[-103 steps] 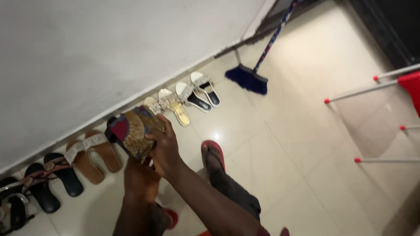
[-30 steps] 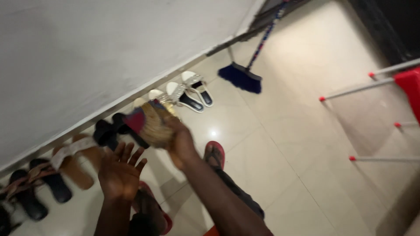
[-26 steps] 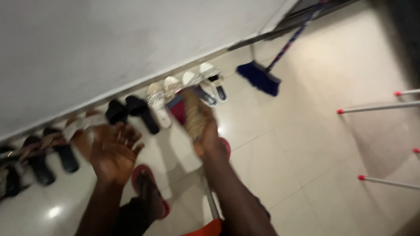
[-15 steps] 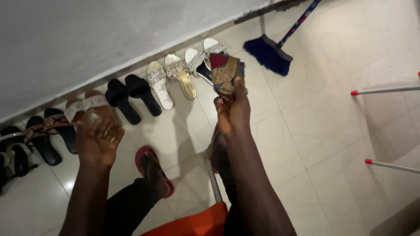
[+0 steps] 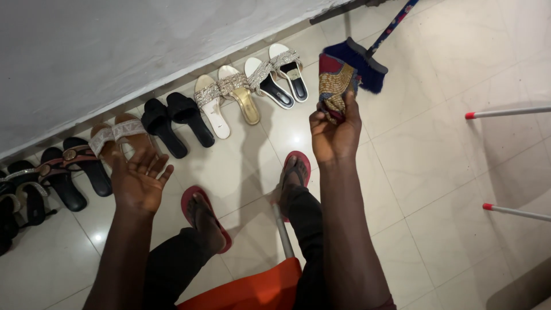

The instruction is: The recorder is seen cleaning a series of women's shoes/sandals using a piece of patterned cloth.

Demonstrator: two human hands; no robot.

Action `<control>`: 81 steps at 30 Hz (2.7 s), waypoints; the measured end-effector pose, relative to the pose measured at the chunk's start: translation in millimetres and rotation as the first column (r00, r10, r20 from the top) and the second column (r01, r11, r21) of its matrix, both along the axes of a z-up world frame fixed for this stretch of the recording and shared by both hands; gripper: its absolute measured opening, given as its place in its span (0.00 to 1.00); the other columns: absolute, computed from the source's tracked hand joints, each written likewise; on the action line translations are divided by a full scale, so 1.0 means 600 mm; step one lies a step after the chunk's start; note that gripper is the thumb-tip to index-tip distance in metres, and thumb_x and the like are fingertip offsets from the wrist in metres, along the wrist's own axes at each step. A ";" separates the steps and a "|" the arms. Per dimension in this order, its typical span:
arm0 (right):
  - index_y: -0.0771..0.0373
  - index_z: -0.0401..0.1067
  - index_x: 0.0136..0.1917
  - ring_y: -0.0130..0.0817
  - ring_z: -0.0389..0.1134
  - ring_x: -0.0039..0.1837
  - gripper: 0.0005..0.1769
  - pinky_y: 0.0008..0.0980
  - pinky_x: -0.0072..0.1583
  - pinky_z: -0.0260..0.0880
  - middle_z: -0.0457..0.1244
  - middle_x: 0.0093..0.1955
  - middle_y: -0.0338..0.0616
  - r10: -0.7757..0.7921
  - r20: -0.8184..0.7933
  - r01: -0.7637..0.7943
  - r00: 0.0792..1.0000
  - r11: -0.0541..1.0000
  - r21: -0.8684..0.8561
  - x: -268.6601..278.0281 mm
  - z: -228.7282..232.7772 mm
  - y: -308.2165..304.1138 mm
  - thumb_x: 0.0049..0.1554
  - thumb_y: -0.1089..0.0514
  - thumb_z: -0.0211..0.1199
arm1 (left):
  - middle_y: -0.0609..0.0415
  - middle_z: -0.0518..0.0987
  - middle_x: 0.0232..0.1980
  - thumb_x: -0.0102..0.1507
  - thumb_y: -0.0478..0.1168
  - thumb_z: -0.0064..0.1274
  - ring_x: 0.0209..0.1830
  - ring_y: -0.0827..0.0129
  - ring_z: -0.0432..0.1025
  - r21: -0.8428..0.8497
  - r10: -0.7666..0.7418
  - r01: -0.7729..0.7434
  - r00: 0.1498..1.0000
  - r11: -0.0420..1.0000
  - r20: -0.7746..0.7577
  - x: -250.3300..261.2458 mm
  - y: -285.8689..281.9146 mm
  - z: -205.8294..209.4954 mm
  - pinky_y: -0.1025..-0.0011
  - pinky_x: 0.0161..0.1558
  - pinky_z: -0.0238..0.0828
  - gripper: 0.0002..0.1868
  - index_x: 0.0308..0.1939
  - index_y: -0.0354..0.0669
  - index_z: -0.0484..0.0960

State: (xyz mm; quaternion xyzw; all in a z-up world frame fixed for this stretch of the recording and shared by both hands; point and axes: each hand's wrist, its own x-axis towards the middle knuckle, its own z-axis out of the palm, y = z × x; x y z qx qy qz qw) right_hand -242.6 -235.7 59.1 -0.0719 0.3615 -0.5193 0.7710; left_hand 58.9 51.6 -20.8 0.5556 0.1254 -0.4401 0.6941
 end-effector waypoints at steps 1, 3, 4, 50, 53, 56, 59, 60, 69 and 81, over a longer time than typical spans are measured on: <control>0.61 0.68 0.58 0.32 0.66 0.45 0.18 0.28 0.43 0.67 0.66 0.47 0.44 -0.001 0.000 0.001 1.000 1.000 0.004 0.001 0.001 0.001 0.62 0.49 0.64 | 0.41 0.63 0.75 0.67 0.71 0.36 0.71 0.49 0.66 0.004 -0.001 0.001 1.000 1.000 0.000 -0.001 0.001 0.000 0.47 0.70 0.62 0.45 0.72 0.37 0.60; 0.61 0.68 0.59 0.32 0.66 0.45 0.18 0.27 0.43 0.67 0.66 0.47 0.43 0.014 0.007 -0.014 1.000 1.000 -0.015 0.003 0.002 0.000 0.62 0.49 0.64 | 0.42 0.64 0.72 0.67 0.71 0.36 0.69 0.50 0.65 -0.037 -0.040 0.040 0.999 0.998 0.010 -0.003 0.000 -0.001 0.47 0.70 0.61 0.46 0.74 0.34 0.60; 0.61 0.68 0.59 0.32 0.66 0.45 0.18 0.27 0.43 0.67 0.66 0.47 0.43 0.013 0.007 -0.013 1.000 1.000 -0.014 0.006 0.005 0.001 0.62 0.49 0.64 | 0.42 0.64 0.72 0.67 0.71 0.36 0.69 0.50 0.65 -0.036 -0.040 0.041 0.999 0.999 0.010 -0.004 -0.002 0.002 0.47 0.70 0.61 0.46 0.74 0.34 0.60; 0.59 0.62 0.68 0.39 0.68 0.56 0.21 0.44 0.55 0.70 0.65 0.60 0.47 0.180 -0.363 -0.042 0.914 0.933 0.356 0.029 0.013 0.027 0.64 0.52 0.48 | 0.42 0.79 0.57 0.66 0.56 0.55 0.58 0.48 0.72 0.770 -0.748 0.482 -0.296 0.419 0.593 -0.119 -0.453 -0.486 0.53 0.60 0.69 0.25 0.56 0.40 0.79; 0.59 0.62 0.67 0.38 0.68 0.55 0.20 0.41 0.53 0.69 0.65 0.59 0.46 0.151 -0.378 -0.006 0.914 0.933 0.359 0.015 -0.001 -0.002 0.64 0.52 0.48 | 0.39 0.75 0.63 0.64 0.55 0.57 0.64 0.44 0.69 0.815 -0.792 0.437 -0.300 0.381 0.531 -0.100 -0.509 -0.482 0.51 0.63 0.67 0.28 0.60 0.39 0.77; 0.59 0.63 0.66 0.36 0.67 0.55 0.19 0.40 0.51 0.68 0.66 0.58 0.43 0.112 -0.382 0.038 0.917 0.930 0.365 0.020 0.006 -0.037 0.64 0.52 0.50 | 0.34 0.70 0.68 0.60 0.56 0.61 0.68 0.39 0.64 0.793 -0.716 0.372 -0.354 0.482 0.601 -0.075 -0.564 -0.548 0.48 0.66 0.65 0.38 0.66 0.34 0.71; 0.59 0.62 0.67 0.36 0.67 0.55 0.20 0.40 0.52 0.68 0.66 0.58 0.44 0.109 -0.424 0.046 0.899 0.940 0.338 0.016 0.023 -0.046 0.63 0.52 0.51 | 0.29 0.62 0.72 0.55 0.56 0.66 0.72 0.32 0.56 0.820 -0.734 0.298 -0.367 0.489 0.571 -0.095 -0.607 -0.574 0.37 0.65 0.59 0.51 0.71 0.28 0.60; 0.60 0.62 0.67 0.38 0.66 0.54 0.21 0.41 0.53 0.68 0.66 0.58 0.46 0.113 -0.429 0.020 0.896 0.956 0.294 0.012 0.030 -0.047 0.64 0.52 0.52 | 0.26 0.56 0.74 0.53 0.56 0.69 0.74 0.28 0.51 0.871 -0.803 0.229 -0.339 0.434 0.489 -0.107 -0.622 -0.574 0.30 0.62 0.56 0.58 0.73 0.25 0.53; 0.70 0.48 0.74 0.35 0.62 0.68 0.30 0.40 0.71 0.62 0.58 0.69 0.52 -0.222 -0.792 -0.065 0.569 0.948 -0.312 -0.014 0.052 0.006 0.64 0.59 0.53 | 0.37 0.71 0.66 0.59 0.41 0.65 0.65 0.41 0.66 0.769 -0.740 0.174 -0.209 0.615 0.639 -0.127 -0.649 -0.503 0.36 0.64 0.61 0.36 0.70 0.39 0.70; 0.66 0.66 0.72 0.42 0.70 0.66 0.20 0.35 0.66 0.69 0.68 0.65 0.54 -0.349 -0.887 -0.546 0.301 0.700 -0.461 0.003 0.095 0.069 0.67 0.66 0.51 | 0.43 0.82 0.42 0.57 0.45 0.67 0.42 0.55 0.80 0.412 -0.817 0.712 0.429 0.568 0.385 -0.067 -0.218 -0.016 0.61 0.44 0.79 0.22 0.46 0.35 0.78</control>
